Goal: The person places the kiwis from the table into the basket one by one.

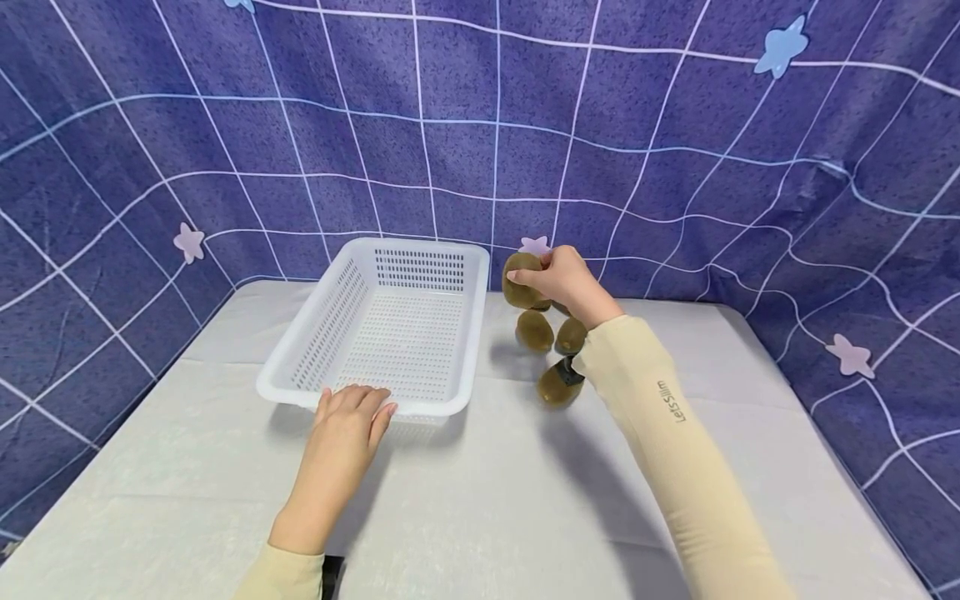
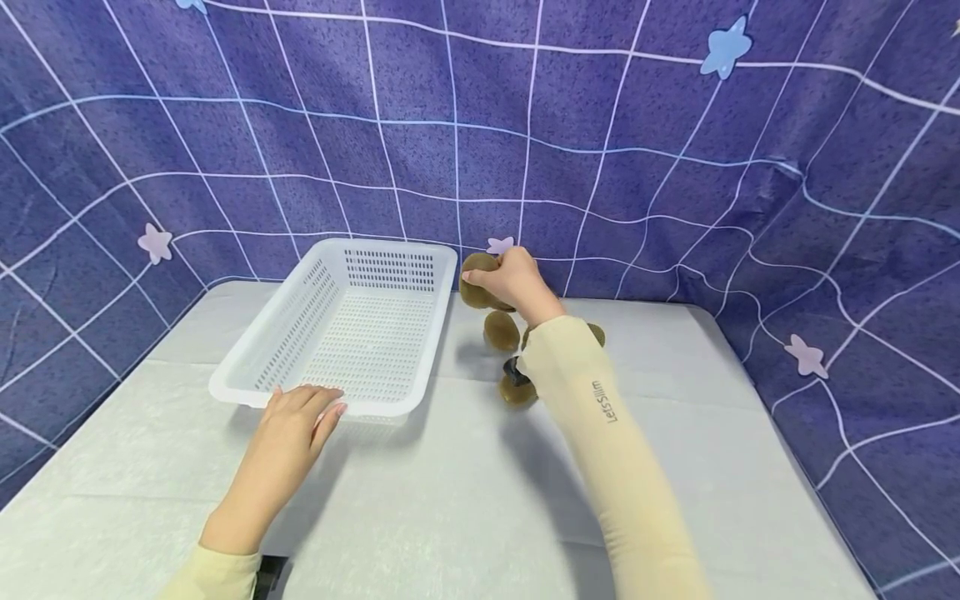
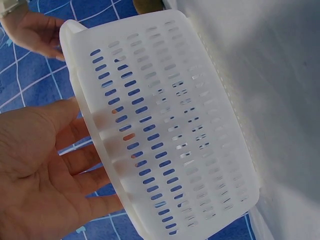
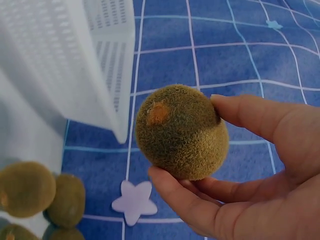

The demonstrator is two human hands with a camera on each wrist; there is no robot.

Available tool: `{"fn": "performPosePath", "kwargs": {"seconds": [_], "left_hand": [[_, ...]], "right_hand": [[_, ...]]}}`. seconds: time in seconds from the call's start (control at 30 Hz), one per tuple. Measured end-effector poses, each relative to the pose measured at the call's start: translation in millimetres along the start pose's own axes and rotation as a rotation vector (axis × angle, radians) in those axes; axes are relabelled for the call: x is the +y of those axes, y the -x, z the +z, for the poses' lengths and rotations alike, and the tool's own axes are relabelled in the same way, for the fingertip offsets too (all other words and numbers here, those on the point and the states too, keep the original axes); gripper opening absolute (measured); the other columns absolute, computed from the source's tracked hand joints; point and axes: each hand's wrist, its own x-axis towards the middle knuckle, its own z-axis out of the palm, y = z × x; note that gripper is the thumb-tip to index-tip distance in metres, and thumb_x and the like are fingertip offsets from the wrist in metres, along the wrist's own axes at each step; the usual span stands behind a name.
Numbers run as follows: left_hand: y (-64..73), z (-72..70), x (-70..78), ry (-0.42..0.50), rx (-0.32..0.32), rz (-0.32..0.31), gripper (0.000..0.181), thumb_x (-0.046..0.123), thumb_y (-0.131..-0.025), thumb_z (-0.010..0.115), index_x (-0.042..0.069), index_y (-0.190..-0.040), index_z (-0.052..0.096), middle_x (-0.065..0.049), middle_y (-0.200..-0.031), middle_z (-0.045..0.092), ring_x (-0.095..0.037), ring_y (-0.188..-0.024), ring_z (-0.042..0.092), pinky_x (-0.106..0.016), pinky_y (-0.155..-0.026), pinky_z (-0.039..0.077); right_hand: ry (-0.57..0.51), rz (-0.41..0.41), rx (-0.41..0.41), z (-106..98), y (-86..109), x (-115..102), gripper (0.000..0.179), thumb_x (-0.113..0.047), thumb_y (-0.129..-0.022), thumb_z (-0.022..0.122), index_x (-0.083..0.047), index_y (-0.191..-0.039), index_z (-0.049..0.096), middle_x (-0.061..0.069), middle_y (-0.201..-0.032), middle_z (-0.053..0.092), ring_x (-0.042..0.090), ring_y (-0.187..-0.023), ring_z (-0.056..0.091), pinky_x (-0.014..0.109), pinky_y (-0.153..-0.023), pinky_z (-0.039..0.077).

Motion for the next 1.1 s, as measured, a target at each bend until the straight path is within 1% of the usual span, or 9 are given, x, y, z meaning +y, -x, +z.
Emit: {"fn": "performPosePath", "kwargs": {"seconds": [0.07, 0.13, 0.2, 0.27, 0.37, 0.53, 0.77, 0.93, 1.1], "left_hand": [[0.1, -0.2, 0.0, 0.0, 0.001, 0.002, 0.025, 0.017, -0.095, 0.061, -0.001, -0.112, 0.066, -0.017, -0.11, 0.064, -0.039, -0.113, 0.055, -0.065, -0.105, 0.029], [0.1, -0.4, 0.0, -0.002, 0.003, 0.004, 0.025, 0.017, -0.095, 0.061, -0.001, -0.112, 0.066, -0.017, -0.11, 0.064, -0.039, -0.112, 0.055, -0.065, -0.105, 0.029], [0.2, -0.5, -0.1, -0.006, 0.003, 0.005, 0.025, 0.017, -0.095, 0.061, -0.001, -0.112, 0.066, -0.018, -0.11, 0.064, -0.039, -0.112, 0.055, -0.065, -0.105, 0.029], [0.3, -0.6, -0.2, -0.01, 0.005, 0.005, 0.025, 0.018, -0.095, 0.061, -0.001, -0.112, 0.066, -0.018, -0.11, 0.064, -0.039, -0.112, 0.056, -0.065, -0.105, 0.029], [0.3, -0.6, -0.5, -0.013, 0.006, 0.005, 0.026, 0.018, -0.096, 0.061, -0.001, -0.112, 0.066, -0.017, -0.11, 0.064, -0.039, -0.113, 0.055, -0.065, -0.105, 0.029], [0.0, -0.7, -1.0, -0.012, 0.01, 0.005, 0.025, 0.017, -0.095, 0.061, -0.001, -0.112, 0.066, -0.017, -0.109, 0.064, -0.038, -0.112, 0.056, -0.064, -0.105, 0.029], [0.1, -0.8, -1.1, -0.013, 0.004, 0.002, 0.026, 0.018, -0.096, 0.061, -0.001, -0.112, 0.066, -0.017, -0.11, 0.064, -0.038, -0.112, 0.055, -0.065, -0.105, 0.029], [0.1, -0.2, -1.0, -0.014, 0.012, 0.012, 0.025, 0.017, -0.095, 0.061, -0.002, -0.112, 0.066, -0.017, -0.108, 0.064, -0.038, -0.111, 0.056, -0.065, -0.104, 0.03], [0.3, 0.2, -1.2, -0.016, 0.018, 0.019, 0.025, 0.017, -0.095, 0.062, -0.002, -0.111, 0.066, -0.016, -0.107, 0.064, -0.038, -0.109, 0.057, -0.066, -0.104, 0.03]], "right_hand": [[-0.036, 0.007, -0.007, 4, -1.4, -7, 0.03, -0.026, -0.086, 0.072, 0.001, -0.091, 0.062, 0.01, -0.092, 0.063, 0.017, -0.076, 0.062, 0.031, -0.074, 0.056], [-0.068, 0.022, -0.025, 8, -3.0, -13, 0.033, -0.026, -0.086, 0.073, 0.003, -0.097, 0.061, 0.013, -0.112, 0.061, 0.02, -0.081, 0.065, 0.032, -0.077, 0.057], [-0.062, 0.037, -0.043, 12, -4.4, -20, 0.043, -0.028, -0.087, 0.072, 0.005, -0.11, 0.058, 0.015, -0.13, 0.053, 0.023, -0.087, 0.067, 0.033, -0.081, 0.056], [-0.041, 0.048, -0.06, 17, -5.6, -26, 0.055, -0.032, -0.087, 0.071, 0.006, -0.122, 0.054, 0.016, -0.139, 0.047, 0.026, -0.093, 0.067, 0.034, -0.084, 0.055], [-0.022, 0.059, -0.07, 25, -8.6, -33, 0.06, -0.035, -0.088, 0.071, 0.006, -0.126, 0.05, 0.017, -0.13, 0.053, 0.026, -0.094, 0.068, 0.034, -0.085, 0.054], [-0.099, 0.051, -0.083, 40, -13.8, -42, 0.036, -0.03, -0.087, 0.072, 0.003, -0.097, 0.062, 0.01, -0.101, 0.063, 0.02, -0.088, 0.064, 0.028, -0.077, 0.055], [-0.206, 0.022, -0.117, 62, -20.7, -53, 0.034, -0.024, -0.086, 0.074, 0.006, -0.101, 0.065, 0.013, -0.108, 0.063, 0.022, -0.095, 0.064, 0.03, -0.08, 0.057], [-0.226, 0.026, -0.133, 79, -24.8, -58, 0.033, -0.025, -0.086, 0.074, 0.006, -0.094, 0.065, 0.013, -0.108, 0.063, 0.022, -0.095, 0.063, 0.034, -0.084, 0.056], [-0.291, 0.068, -0.146, 98, -28.7, -61, 0.044, -0.024, -0.087, 0.074, 0.006, -0.114, 0.056, 0.015, -0.116, 0.06, 0.025, -0.102, 0.063, 0.034, -0.086, 0.055]]}}
